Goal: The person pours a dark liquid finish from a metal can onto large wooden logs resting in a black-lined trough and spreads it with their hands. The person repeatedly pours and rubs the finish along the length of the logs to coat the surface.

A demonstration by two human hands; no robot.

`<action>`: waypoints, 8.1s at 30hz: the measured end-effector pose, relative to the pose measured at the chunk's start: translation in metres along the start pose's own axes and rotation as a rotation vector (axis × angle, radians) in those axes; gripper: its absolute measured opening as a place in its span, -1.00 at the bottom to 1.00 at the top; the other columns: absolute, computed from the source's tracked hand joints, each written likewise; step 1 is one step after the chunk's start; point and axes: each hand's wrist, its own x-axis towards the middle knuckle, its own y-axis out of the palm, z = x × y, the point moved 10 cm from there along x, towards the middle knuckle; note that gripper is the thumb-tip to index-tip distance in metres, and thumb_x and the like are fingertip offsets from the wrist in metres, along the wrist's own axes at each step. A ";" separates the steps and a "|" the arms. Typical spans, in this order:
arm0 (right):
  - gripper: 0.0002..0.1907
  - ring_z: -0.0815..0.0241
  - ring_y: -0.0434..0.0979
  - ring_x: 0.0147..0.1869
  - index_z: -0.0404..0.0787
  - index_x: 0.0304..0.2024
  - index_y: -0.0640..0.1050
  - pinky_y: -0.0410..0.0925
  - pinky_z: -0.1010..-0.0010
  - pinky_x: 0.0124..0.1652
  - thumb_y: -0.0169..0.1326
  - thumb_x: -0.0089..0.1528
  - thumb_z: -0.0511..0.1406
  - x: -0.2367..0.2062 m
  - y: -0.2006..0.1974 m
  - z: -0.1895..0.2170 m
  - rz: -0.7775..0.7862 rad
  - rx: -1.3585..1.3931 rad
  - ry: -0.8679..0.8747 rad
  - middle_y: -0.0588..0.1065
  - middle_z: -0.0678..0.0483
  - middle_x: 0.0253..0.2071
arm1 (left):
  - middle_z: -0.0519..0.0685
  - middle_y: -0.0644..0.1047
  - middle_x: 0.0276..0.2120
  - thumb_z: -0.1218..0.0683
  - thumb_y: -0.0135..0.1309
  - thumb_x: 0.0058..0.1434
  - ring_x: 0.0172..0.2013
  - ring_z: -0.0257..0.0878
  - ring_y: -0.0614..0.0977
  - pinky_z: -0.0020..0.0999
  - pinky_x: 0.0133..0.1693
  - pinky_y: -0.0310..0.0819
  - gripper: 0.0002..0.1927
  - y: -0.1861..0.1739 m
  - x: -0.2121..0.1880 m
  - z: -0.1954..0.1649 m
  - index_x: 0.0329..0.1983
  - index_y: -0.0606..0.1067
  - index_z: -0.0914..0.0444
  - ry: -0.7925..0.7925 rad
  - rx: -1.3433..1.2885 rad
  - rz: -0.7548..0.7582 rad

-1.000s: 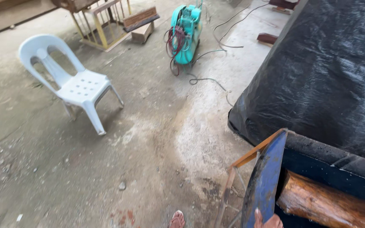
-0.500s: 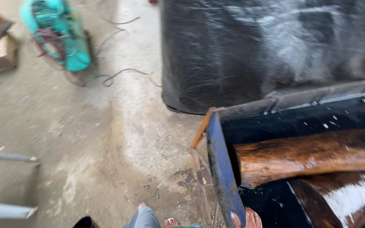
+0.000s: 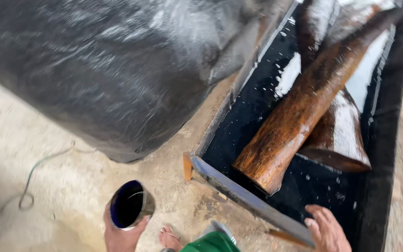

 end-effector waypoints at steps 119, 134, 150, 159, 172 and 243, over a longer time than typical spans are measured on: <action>-0.03 -0.17 0.12 0.50 -0.14 0.49 0.06 0.18 0.14 0.31 0.19 0.08 -0.33 0.176 -0.001 0.151 -0.592 -0.060 0.979 0.01 -0.14 0.52 | 0.28 0.60 -0.43 -0.18 0.15 0.23 -0.30 0.21 0.65 0.07 -0.23 0.53 -0.61 0.398 0.033 -0.274 -0.32 0.55 0.25 1.666 0.242 1.767; -0.10 -0.14 0.16 0.51 -0.30 0.43 0.13 0.12 0.21 0.36 0.06 0.03 -0.44 0.162 -0.015 0.142 -0.654 -0.134 0.954 0.15 -0.17 0.48 | 0.27 0.59 -0.42 -0.19 0.12 0.24 -0.31 0.23 0.65 0.11 -0.25 0.53 -0.60 0.411 0.012 -0.297 -0.27 0.56 0.25 1.819 0.269 1.889; -0.28 -0.16 0.34 0.39 -0.21 0.37 0.30 0.26 0.18 0.29 0.09 0.13 -0.28 0.233 -0.023 0.135 -0.717 -0.206 1.045 0.36 -0.15 0.34 | 0.18 0.63 -0.45 -0.25 0.09 0.22 -0.37 0.14 0.69 0.03 -0.33 0.57 -0.57 0.495 0.047 -0.300 -0.30 0.61 0.20 1.936 -0.142 2.038; -0.47 -0.06 0.39 0.38 -0.20 0.29 0.41 0.27 0.24 0.30 -0.05 0.24 -0.31 0.228 -0.043 0.138 -0.729 -0.275 1.131 0.42 -0.08 0.32 | 0.29 0.61 -0.35 -0.21 0.13 0.24 -0.29 0.21 0.67 0.10 -0.25 0.53 -0.58 0.506 0.019 -0.305 -0.22 0.54 0.25 1.784 -0.196 2.087; -0.25 -0.11 0.38 0.32 -0.25 0.31 0.34 0.28 0.17 0.21 0.15 0.06 -0.23 0.216 -0.044 0.141 -0.754 -0.287 1.173 0.38 -0.11 0.29 | 0.29 0.59 -0.39 -0.24 0.12 0.24 -0.33 0.22 0.66 0.09 -0.28 0.53 -0.57 0.494 0.019 -0.303 -0.23 0.58 0.22 1.835 -0.101 2.029; 0.38 -0.07 0.29 0.45 -0.23 0.46 0.10 0.20 0.17 0.32 0.49 -0.32 -0.07 0.172 0.036 0.214 -1.118 0.163 1.745 0.28 -0.15 0.37 | 0.15 0.27 0.37 -0.30 0.38 -0.11 0.42 0.09 0.16 0.06 0.42 -0.19 0.08 0.548 -0.013 -0.326 0.40 0.25 0.26 2.386 -0.571 1.900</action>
